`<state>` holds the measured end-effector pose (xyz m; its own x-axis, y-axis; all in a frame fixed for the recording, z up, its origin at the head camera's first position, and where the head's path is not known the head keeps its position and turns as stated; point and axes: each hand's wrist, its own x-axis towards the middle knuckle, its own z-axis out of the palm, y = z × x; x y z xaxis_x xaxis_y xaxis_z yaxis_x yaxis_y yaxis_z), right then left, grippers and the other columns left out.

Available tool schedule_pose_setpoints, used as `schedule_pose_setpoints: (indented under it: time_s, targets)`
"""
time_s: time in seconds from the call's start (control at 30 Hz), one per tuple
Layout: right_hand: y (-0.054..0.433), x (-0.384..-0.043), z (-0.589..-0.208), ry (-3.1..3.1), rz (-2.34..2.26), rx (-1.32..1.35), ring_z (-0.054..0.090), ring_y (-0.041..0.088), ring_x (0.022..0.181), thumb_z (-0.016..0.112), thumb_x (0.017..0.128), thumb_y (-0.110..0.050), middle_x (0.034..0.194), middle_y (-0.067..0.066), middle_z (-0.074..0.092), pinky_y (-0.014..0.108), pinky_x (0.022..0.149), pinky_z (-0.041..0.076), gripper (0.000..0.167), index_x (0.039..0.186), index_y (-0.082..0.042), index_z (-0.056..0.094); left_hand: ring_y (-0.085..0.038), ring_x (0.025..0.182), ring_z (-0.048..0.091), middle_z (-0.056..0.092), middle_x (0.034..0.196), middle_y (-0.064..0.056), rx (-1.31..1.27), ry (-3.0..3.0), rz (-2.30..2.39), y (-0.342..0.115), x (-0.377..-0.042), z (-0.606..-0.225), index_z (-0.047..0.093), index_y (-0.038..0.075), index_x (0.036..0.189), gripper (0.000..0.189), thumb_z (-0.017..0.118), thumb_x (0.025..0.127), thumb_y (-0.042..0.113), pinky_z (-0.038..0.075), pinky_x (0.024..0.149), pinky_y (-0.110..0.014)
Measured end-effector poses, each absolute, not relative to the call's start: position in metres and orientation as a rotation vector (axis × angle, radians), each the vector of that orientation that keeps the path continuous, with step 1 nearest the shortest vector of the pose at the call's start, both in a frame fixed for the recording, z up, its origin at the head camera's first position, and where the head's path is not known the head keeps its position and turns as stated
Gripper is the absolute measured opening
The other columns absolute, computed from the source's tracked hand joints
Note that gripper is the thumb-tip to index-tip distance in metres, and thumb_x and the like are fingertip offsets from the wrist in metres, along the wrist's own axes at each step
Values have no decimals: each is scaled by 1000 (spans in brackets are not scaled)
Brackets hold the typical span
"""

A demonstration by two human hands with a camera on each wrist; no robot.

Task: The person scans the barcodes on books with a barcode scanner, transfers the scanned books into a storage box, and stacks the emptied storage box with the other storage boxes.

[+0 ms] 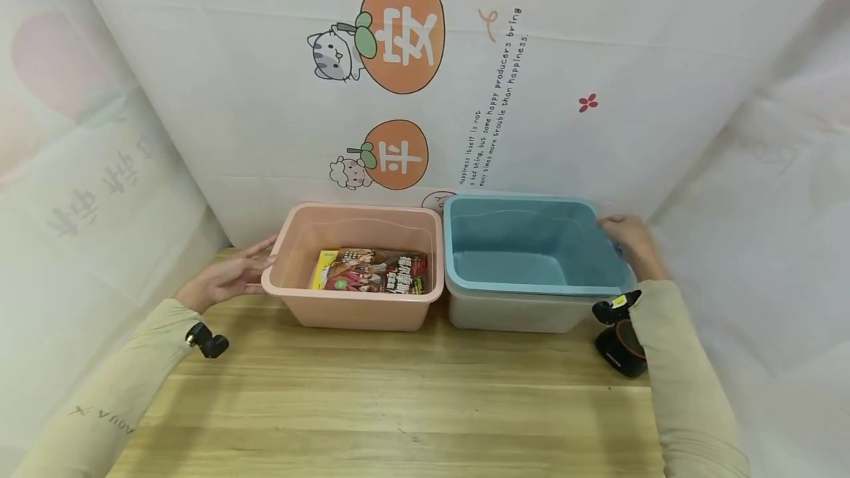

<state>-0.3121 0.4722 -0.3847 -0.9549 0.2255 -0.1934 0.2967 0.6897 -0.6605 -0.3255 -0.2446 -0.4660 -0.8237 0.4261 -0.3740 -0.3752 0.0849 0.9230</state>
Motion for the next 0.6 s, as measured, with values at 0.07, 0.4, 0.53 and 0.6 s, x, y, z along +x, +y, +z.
schedule_pose_setpoints:
  time_s: [0.07,0.4,0.53,0.6]
  targets:
    - [467,-308,-384,2869,-1025,390,50,57,127,41,110,-30,145,47,42,63,103,49,65,145,25,39,-35,140,46,13,173,-24,45,1794,1797,-242,-326,-466,-1,29,170,78,51,112,21,51,101,-39]
    - [457,-305,-386,2889,-865,298,35,65,137,42,109,-26,151,51,27,70,113,36,68,150,25,24,-31,134,51,11,173,-25,47,1793,1802,-240,-326,-464,-1,28,170,79,52,111,20,53,98,-38]
    - [453,-305,-390,2913,-808,295,35,67,136,41,110,-25,149,52,28,73,111,36,67,151,25,22,-22,123,59,13,172,-27,51,1816,1796,-241,-326,-462,-1,25,170,79,51,111,17,56,92,-35]
    - [450,-303,-392,2934,-811,310,33,67,137,42,110,-25,151,51,28,75,111,35,66,152,23,23,-22,121,61,17,170,-28,43,1855,1774,-240,-327,-461,1,23,170,78,52,111,16,58,91,-33]
